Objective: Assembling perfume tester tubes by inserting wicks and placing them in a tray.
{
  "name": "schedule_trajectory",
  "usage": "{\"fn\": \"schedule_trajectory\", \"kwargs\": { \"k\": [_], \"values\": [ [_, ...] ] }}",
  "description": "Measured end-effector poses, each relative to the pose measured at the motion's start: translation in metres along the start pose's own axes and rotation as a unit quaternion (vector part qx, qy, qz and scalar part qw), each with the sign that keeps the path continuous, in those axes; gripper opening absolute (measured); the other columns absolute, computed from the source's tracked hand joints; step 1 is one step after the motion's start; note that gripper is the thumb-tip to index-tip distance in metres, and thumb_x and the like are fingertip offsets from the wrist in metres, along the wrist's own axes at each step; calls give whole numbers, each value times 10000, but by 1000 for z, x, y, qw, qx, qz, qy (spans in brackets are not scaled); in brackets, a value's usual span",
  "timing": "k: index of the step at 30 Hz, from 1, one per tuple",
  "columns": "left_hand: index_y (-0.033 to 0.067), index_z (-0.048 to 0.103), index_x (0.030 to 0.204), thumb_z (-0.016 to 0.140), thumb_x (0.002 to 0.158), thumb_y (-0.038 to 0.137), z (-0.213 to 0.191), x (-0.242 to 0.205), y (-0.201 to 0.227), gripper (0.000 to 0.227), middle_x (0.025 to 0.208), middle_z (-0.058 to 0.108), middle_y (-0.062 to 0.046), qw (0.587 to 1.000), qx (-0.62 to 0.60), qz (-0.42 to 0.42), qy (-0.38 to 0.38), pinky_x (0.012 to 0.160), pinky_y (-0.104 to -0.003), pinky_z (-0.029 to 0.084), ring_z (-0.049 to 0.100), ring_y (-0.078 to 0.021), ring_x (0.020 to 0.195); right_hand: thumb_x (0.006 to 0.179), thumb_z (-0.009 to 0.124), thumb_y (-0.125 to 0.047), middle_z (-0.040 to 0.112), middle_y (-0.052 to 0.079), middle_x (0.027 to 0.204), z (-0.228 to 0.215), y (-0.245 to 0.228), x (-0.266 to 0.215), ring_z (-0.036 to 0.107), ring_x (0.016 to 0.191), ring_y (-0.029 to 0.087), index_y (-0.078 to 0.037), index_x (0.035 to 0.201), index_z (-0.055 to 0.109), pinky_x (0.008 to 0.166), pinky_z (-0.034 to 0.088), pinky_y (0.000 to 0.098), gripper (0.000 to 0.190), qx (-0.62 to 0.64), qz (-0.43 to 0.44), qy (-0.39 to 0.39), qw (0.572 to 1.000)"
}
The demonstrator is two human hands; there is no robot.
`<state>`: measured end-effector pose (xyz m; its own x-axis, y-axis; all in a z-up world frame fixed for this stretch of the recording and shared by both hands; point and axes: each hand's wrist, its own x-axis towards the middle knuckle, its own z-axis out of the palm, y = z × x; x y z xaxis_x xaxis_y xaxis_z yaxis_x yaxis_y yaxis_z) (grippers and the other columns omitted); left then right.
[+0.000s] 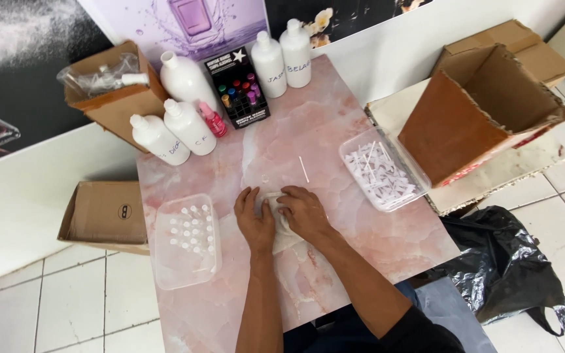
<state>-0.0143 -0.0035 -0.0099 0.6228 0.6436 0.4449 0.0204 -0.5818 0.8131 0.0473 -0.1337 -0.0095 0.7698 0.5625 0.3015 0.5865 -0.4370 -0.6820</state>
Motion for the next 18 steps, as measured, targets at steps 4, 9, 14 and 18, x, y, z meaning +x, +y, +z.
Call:
{"fn": "schedule_trajectory", "kwargs": {
  "k": [4, 9, 14, 18],
  "values": [
    [107, 741, 1169, 740, 885, 27, -2, -9, 4, 295, 1267, 623, -89, 997, 29, 44, 56, 1059, -397, 505, 578, -265, 1245, 919, 731, -166, 720, 69, 1145, -22, -3, -10, 696, 1067, 280, -181, 1047, 775, 866, 544, 405, 136, 7, -18, 58, 998],
    [141, 779, 1031, 779, 890, 89, 4, -23, 28, 151, 1158, 636, -35, 982, 23, 136, 132, 957, -347, 516, 595, -229, 1111, 835, 737, 33, 773, 124, 920, -88, -28, -19, 744, 866, 338, -86, 937, 803, 771, 605, 408, 170, 124, -51, 181, 974],
    [93, 773, 1017, 728, 893, 25, 31, -21, 106, 149, 1073, 674, -102, 980, -83, 166, 78, 821, -345, 566, 662, -267, 982, 840, 750, 27, 770, 103, 881, -151, 7, -23, 749, 819, 313, -95, 930, 804, 720, 603, 379, 161, 59, -34, 220, 973],
    [45, 752, 993, 650, 922, 44, 84, -28, 150, 123, 1008, 688, -126, 964, -143, 212, -67, 822, -405, 565, 686, -324, 939, 842, 774, -41, 749, 40, 820, -173, 79, -27, 741, 795, 253, -163, 918, 799, 723, 589, 361, 146, -63, 38, 213, 974]
  ]
}}
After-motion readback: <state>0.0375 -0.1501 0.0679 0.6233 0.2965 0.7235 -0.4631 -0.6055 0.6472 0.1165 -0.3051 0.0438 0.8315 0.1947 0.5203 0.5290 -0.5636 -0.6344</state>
